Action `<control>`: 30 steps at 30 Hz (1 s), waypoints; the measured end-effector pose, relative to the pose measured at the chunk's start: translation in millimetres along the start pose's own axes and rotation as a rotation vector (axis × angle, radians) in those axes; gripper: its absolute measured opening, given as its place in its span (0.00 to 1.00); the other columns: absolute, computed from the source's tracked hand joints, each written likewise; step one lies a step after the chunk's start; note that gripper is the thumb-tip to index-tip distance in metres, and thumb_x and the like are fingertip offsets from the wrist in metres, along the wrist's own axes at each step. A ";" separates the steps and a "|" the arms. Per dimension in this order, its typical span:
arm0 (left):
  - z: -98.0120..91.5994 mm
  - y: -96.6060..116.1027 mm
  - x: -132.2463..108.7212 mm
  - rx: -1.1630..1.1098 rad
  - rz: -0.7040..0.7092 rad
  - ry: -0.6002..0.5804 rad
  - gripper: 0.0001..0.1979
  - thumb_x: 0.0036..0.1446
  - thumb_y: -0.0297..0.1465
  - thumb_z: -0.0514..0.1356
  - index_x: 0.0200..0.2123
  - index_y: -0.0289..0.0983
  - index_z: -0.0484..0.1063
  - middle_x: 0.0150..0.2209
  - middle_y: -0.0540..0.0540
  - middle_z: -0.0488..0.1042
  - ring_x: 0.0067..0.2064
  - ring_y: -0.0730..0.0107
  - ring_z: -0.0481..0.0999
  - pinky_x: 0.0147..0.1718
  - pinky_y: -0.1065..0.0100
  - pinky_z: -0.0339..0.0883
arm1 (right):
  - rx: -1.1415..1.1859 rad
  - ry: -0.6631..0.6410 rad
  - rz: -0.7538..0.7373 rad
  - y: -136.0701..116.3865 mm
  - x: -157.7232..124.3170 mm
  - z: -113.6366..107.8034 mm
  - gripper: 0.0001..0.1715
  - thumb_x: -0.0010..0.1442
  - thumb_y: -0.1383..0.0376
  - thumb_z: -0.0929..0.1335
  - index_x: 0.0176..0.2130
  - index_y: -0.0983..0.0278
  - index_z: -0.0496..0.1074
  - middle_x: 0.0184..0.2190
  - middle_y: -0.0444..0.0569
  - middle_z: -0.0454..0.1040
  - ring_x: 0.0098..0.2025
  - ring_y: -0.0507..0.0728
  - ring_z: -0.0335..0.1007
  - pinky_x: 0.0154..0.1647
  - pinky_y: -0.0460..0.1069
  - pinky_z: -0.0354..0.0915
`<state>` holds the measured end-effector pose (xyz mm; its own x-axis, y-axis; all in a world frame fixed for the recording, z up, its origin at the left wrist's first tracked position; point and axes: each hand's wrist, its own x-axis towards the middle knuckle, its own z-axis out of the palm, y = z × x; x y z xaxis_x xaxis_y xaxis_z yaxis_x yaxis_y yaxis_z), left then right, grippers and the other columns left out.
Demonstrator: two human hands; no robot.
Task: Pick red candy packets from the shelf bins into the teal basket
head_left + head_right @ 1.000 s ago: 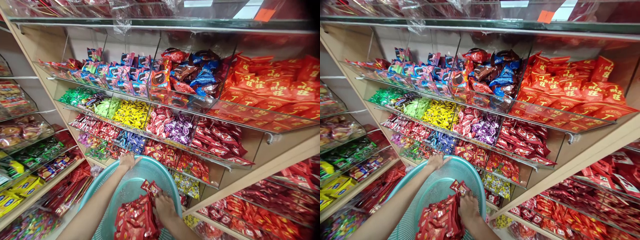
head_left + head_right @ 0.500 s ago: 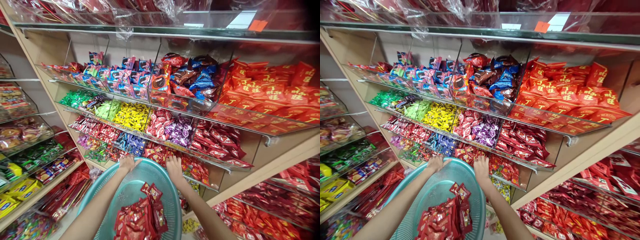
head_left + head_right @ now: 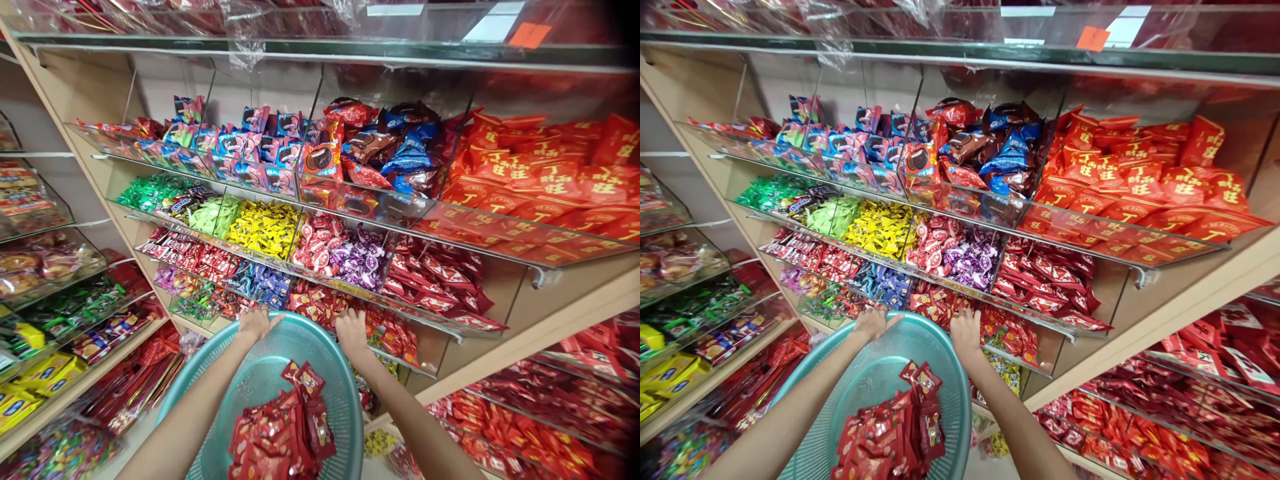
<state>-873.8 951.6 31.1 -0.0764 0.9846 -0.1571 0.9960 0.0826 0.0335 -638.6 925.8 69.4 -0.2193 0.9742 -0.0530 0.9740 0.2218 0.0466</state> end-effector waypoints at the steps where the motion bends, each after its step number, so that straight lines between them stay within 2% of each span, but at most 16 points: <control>1: 0.4 -0.2 0.4 -0.003 0.001 0.002 0.40 0.53 0.56 0.35 0.49 0.29 0.63 0.45 0.33 0.69 0.49 0.49 0.65 0.47 0.55 0.55 | -0.030 0.009 0.017 0.2 0.1 1.3 0.20 0.57 0.75 0.56 0.37 0.68 0.74 0.43 0.62 0.70 0.48 0.65 0.57 0.46 0.60 0.47; 5: 2.2 -0.7 1.6 -0.008 0.005 0.013 0.39 0.53 0.56 0.35 0.47 0.30 0.64 0.44 0.33 0.69 0.49 0.49 0.66 0.47 0.55 0.55 | -0.107 0.055 0.058 2.2 0.8 8.9 0.19 0.57 0.75 0.57 0.34 0.65 0.75 0.39 0.59 0.72 0.46 0.63 0.58 0.43 0.56 0.49; 9: 1.3 -0.5 0.7 0.006 0.010 0.018 0.39 0.53 0.56 0.35 0.47 0.29 0.64 0.43 0.32 0.69 0.48 0.50 0.66 0.46 0.56 0.56 | -0.100 0.076 0.062 4.1 1.4 6.0 0.19 0.56 0.76 0.57 0.35 0.67 0.74 0.39 0.60 0.71 0.45 0.63 0.59 0.42 0.55 0.50; 14: -0.5 -0.3 0.0 0.016 0.002 0.005 0.39 0.53 0.56 0.36 0.48 0.29 0.64 0.44 0.33 0.69 0.48 0.50 0.66 0.47 0.56 0.56 | -0.095 0.108 0.079 4.8 -6.1 -16.8 0.20 0.57 0.77 0.56 0.38 0.68 0.72 0.39 0.60 0.70 0.44 0.62 0.59 0.40 0.54 0.51; 19: 2.1 -0.6 1.8 0.024 0.005 0.014 0.39 0.53 0.56 0.35 0.48 0.29 0.64 0.44 0.32 0.69 0.49 0.50 0.66 0.47 0.56 0.55 | -0.079 0.161 0.038 5.9 -30.5 -44.2 0.19 0.57 0.77 0.55 0.39 0.68 0.70 0.39 0.60 0.68 0.44 0.63 0.58 0.40 0.54 0.50; 22: 3.6 -0.6 2.4 0.022 0.010 0.026 0.39 0.53 0.55 0.36 0.48 0.29 0.64 0.44 0.32 0.69 0.49 0.51 0.66 0.47 0.56 0.55 | 0.002 0.175 -0.073 6.8 -42.6 -54.3 0.15 0.60 0.71 0.56 0.36 0.66 0.69 0.37 0.56 0.69 0.42 0.61 0.59 0.40 0.53 0.51; 25: 4.1 -0.4 2.2 0.015 0.013 0.022 0.39 0.54 0.55 0.36 0.48 0.29 0.64 0.44 0.32 0.69 0.49 0.51 0.66 0.48 0.56 0.54 | 0.184 0.114 -0.305 5.9 -46.5 -52.0 0.14 0.62 0.66 0.57 0.32 0.64 0.67 0.33 0.49 0.70 0.38 0.56 0.61 0.38 0.48 0.52; 27: 4.0 -0.5 1.6 0.014 0.009 0.020 0.38 0.54 0.55 0.36 0.48 0.30 0.64 0.44 0.32 0.69 0.48 0.51 0.66 0.48 0.56 0.54 | 0.308 0.053 -0.415 3.9 -45.7 -41.4 0.13 0.62 0.65 0.57 0.31 0.63 0.67 0.30 0.46 0.70 0.35 0.53 0.62 0.36 0.46 0.52; 30: 3.2 -0.7 0.6 0.016 0.010 0.018 0.39 0.54 0.55 0.35 0.48 0.29 0.64 0.44 0.32 0.69 0.48 0.51 0.66 0.47 0.56 0.55 | 0.436 -0.046 -0.441 -0.5 -43.7 -15.6 0.11 0.60 0.65 0.58 0.31 0.63 0.67 0.27 0.44 0.70 0.31 0.51 0.62 0.31 0.44 0.51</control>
<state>-874.3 951.6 27.8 -0.0668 0.9881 -0.1387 0.9974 0.0702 0.0193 -630.3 883.7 87.3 -0.6134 0.7896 -0.0178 0.7280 0.5565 -0.4005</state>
